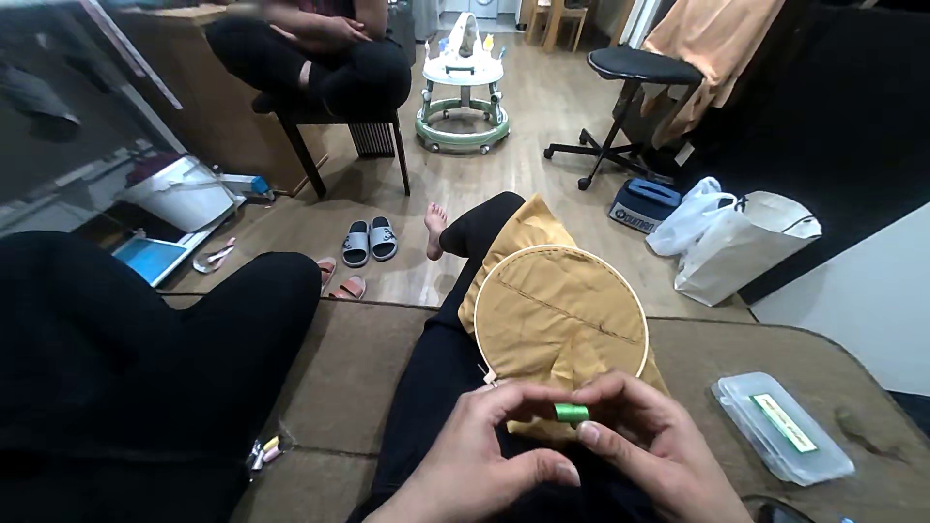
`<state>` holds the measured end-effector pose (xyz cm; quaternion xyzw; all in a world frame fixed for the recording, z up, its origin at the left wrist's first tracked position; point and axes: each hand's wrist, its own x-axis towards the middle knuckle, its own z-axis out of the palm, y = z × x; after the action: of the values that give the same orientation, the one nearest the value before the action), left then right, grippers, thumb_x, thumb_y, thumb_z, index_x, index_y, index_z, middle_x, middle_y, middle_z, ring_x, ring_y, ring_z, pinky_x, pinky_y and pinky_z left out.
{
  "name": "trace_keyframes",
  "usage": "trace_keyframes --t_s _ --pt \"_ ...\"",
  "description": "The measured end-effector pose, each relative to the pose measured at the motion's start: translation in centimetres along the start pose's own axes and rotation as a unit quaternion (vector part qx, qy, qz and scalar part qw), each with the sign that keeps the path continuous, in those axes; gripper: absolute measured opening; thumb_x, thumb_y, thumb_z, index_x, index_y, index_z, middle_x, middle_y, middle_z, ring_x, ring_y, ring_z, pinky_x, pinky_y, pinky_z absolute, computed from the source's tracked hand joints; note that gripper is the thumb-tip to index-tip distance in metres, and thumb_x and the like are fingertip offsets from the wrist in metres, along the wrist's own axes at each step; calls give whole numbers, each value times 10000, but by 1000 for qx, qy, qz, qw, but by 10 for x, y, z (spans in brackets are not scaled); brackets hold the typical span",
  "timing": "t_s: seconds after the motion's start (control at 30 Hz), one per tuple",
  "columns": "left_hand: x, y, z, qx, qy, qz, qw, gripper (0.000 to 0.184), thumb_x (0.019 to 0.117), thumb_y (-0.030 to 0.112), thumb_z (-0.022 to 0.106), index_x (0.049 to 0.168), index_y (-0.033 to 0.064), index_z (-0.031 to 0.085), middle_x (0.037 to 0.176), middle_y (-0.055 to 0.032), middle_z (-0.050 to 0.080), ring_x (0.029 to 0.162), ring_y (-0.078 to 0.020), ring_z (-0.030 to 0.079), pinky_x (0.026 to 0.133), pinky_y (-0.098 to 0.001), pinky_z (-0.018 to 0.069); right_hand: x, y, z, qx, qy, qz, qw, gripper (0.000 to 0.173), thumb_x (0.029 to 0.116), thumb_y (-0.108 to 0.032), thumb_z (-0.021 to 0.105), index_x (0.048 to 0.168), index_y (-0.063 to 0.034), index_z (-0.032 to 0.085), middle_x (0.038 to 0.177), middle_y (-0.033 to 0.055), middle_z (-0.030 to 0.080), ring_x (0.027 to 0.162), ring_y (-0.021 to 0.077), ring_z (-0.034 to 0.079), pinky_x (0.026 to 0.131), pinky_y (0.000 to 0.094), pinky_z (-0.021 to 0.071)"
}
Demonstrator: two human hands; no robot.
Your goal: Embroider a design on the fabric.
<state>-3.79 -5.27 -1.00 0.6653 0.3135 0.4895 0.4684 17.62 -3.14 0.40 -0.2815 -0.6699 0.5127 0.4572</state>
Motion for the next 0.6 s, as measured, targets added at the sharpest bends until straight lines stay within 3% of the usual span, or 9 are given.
trace_keyframes --t_s 0.07,0.13,0.23,0.3,0.4,0.43,0.5,0.6 --pt "-1 -2 8 -11 55 -4 998 237 936 185 742 1050 -21 722 940 -24 742 848 -24 695 780 -206 597 1 1 4 15 14 -3 1000 178 940 -198 736 1110 -154 704 1030 -65 728 878 21 691 769 207 598" --pt "-1 0 6 11 83 -10 996 158 957 172 710 933 17 731 852 15 723 775 13 665 718 -165 567 0 4 5 15 26 -11 999 177 944 -223 734 1106 -158 710 1017 -71 676 867 10 659 759 188 586" --pt "-4 3 -4 84 84 21 993 202 992 221 670 932 43 743 873 13 739 809 5 680 752 -169 573 -1 6 2 -2 31 -14 999 172 973 -278 696 1102 -165 708 1027 -81 675 883 -8 642 760 167 563" --pt "-5 8 -11 154 79 59 983 248 1012 278 641 919 66 731 874 17 730 844 3 670 788 -168 555 -3 8 -4 -44 6 0 999 232 983 -310 674 1138 -140 708 1091 -39 683 946 26 656 782 200 575" --pt "-1 17 -16 235 65 102 964 271 1028 310 610 920 91 727 860 14 718 860 -28 663 806 -193 541 -2 10 -12 -86 -64 -10 994 479 994 -415 622 1323 -67 641 1306 62 666 1207 144 630 1005 338 546" --pt "3 20 -15 253 61 111 959 273 1033 317 602 922 100 725 856 15 715 864 -45 660 819 -213 534 0 9 -11 -82 -82 -24 993 512 1005 -448 603 1332 -55 639 1319 73 668 1232 156 623 1050 360 527" --pt "10 24 -12 283 59 125 949 266 1035 316 593 930 111 727 853 19 713 869 -64 659 829 -233 528 7 2 -6 -48 -123 -29 991 473 1027 -438 588 1280 -45 659 1237 38 694 1173 94 636 1035 315 526" --pt "19 28 -12 280 56 130 949 283 1048 325 568 936 109 714 849 26 702 856 -53 645 805 -228 517 20 -8 4 27 -151 35 988 228 1028 -279 607 1108 -67 634 993 -43 673 928 8 642 839 219 551"
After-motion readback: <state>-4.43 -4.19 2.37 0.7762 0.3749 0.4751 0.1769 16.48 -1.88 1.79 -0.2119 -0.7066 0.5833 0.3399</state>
